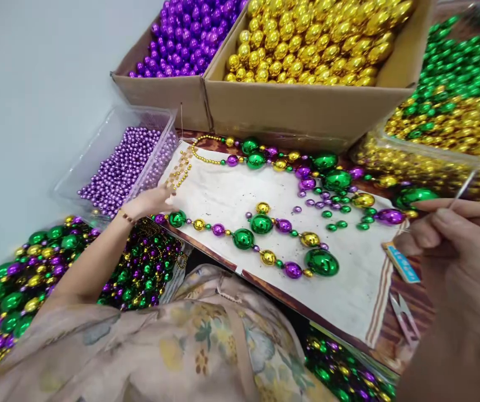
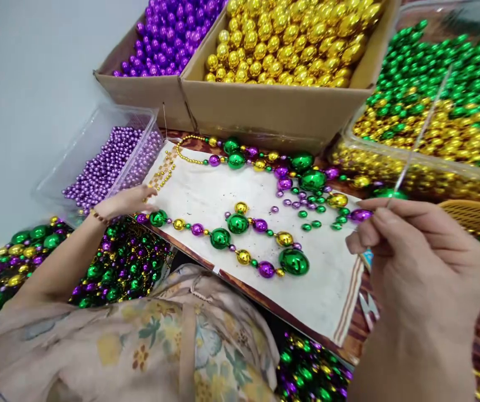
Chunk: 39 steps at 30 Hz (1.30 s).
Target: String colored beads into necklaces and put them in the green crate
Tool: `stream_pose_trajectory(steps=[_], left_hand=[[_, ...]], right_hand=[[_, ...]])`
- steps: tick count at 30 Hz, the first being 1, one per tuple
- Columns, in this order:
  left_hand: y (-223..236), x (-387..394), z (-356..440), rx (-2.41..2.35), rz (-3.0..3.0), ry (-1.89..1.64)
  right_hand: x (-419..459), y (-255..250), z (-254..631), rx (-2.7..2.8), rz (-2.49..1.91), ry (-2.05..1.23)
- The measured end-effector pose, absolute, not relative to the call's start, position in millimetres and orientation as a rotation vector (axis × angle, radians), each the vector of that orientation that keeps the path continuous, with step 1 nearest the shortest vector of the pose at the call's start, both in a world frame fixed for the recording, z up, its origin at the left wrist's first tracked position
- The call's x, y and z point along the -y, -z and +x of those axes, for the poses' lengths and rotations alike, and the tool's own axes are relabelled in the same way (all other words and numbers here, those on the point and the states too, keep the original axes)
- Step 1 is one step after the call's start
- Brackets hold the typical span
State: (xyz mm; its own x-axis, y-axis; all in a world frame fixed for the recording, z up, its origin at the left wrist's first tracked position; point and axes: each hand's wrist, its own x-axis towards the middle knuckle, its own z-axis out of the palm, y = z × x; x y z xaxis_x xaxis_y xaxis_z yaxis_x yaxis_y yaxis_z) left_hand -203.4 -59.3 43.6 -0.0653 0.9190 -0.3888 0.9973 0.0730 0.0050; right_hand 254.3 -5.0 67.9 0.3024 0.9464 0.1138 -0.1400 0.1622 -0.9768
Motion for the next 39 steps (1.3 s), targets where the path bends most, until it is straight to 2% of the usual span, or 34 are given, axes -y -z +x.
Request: stream_pose_trajectory(steps=[3,8,15,18,21,25,28,32,39], left_hand=[[-31.2,90.5,-206.0,-1.919,1.768,0.325],[-11.4,100.4,-197.4,-1.829,1.77,0.253],[-39.3,81.5,-156.8,-2.039,2.011,0.232],[-55.4,60.6,-102.4,-2.036,2.17,-0.107],[-65.7,39.0,-27.4,-1.483,2.266,-0.61],[-74.1,19.5,53.0,-1.243,2.364,-0.865],[-75.0,11.1,74.8,-1.204,2.404,-0.915],[-61.8,0.7,64.7,-1.142,2.33,-0.975],[-4.9,-2.8,11.0,-1.511,2.118,-0.677]], right_hand=[[2.1,-72.6,253.5,0.96,-1.062,-1.031],[0.2,-77.7,261.1,1.026,-0.979,-1.108],[4.7,-81.8,266.8,1.128,-0.968,-1.149],[5.8,-85.0,260.7,1.14,-0.955,-1.193],[6.6,-84.8,251.2,1.15,-0.917,-1.259],[7.7,-81.8,240.2,1.17,-0.879,-1.276],[7.8,-80.4,237.8,1.176,-0.883,-1.285],[6.7,-77.7,241.8,1.165,-0.879,-1.294],[3.1,-65.2,240.0,1.197,-0.916,-1.217]])
